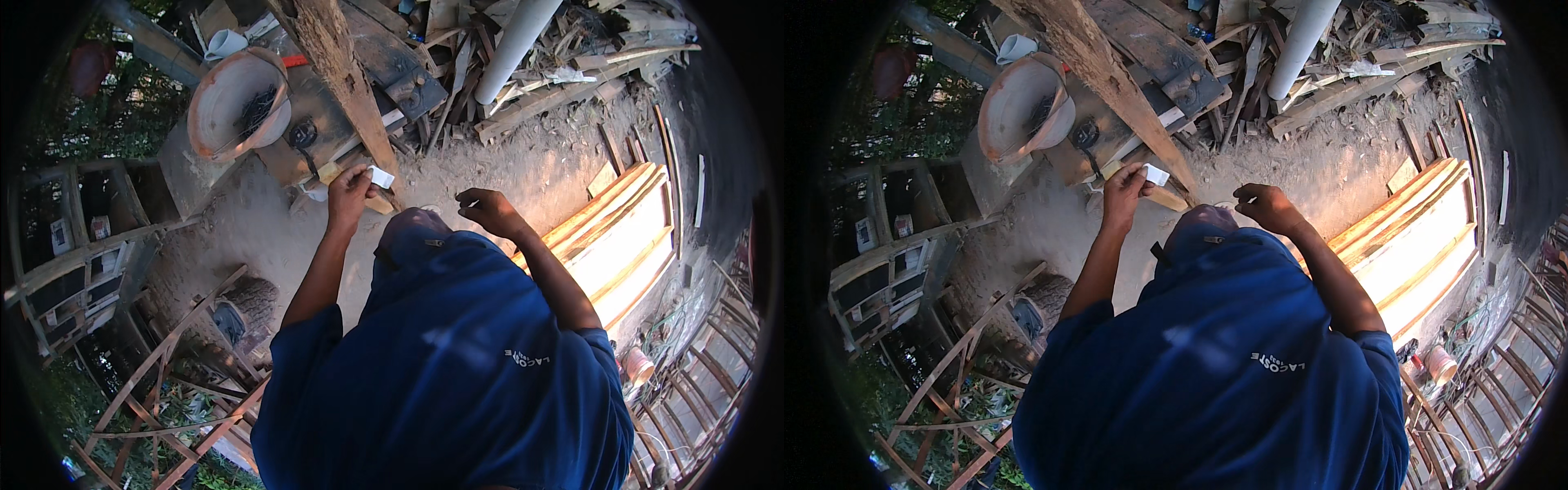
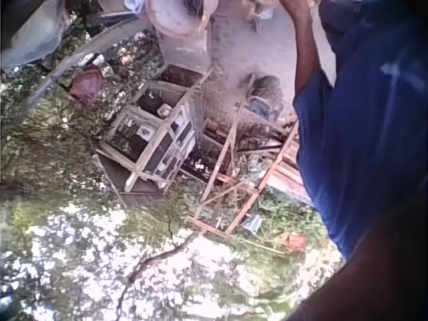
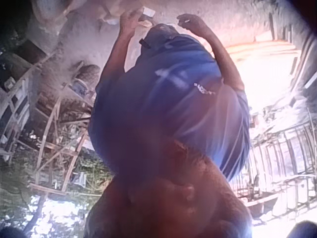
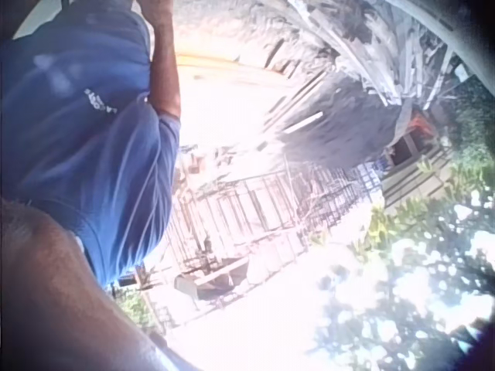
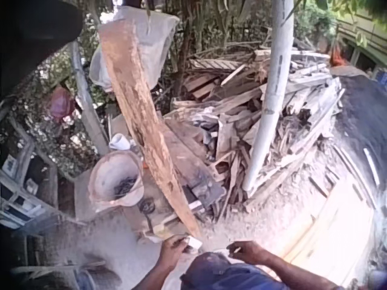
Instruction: The person measures wooden boards with a tape measure, marks them, and hammers nails into the wooden frame assembly at a construction site.
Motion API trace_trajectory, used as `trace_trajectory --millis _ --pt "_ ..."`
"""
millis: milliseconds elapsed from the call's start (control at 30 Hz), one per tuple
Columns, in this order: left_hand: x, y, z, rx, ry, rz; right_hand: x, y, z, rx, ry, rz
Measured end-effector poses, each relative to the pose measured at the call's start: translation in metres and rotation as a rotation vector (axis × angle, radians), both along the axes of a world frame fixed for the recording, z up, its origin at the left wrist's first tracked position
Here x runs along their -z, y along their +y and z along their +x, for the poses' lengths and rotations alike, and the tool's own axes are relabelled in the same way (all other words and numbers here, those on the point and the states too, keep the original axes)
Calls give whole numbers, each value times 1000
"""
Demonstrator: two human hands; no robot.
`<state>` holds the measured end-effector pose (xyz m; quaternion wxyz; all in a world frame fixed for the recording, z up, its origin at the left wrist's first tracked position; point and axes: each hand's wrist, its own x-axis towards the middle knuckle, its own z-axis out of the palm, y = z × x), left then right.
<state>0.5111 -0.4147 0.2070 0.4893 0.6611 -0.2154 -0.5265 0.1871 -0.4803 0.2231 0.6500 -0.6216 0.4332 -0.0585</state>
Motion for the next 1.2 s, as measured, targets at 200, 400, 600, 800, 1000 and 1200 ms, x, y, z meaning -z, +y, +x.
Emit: trace_trajectory --millis 200,400,600,800,1000,1200 --pt "24 -52 95 -72 -468 -24 34 35 -84 279 348 -193" --pt "-6 -70 94 181 -1086 -170 60 143 -174 510 567 -17" --pt "-112 -82 124 -56 -1241 -361 78 275 -271 586 677 180" --pt "-69 -135 321 234 -1563 61 68 265 -252 706 666 262" --pt "6 -173 364 793 -1378 443 66 255 -244 748 653 253" --pt "29 -179 389 828 -1487 445 72 248 -227 762 610 245"
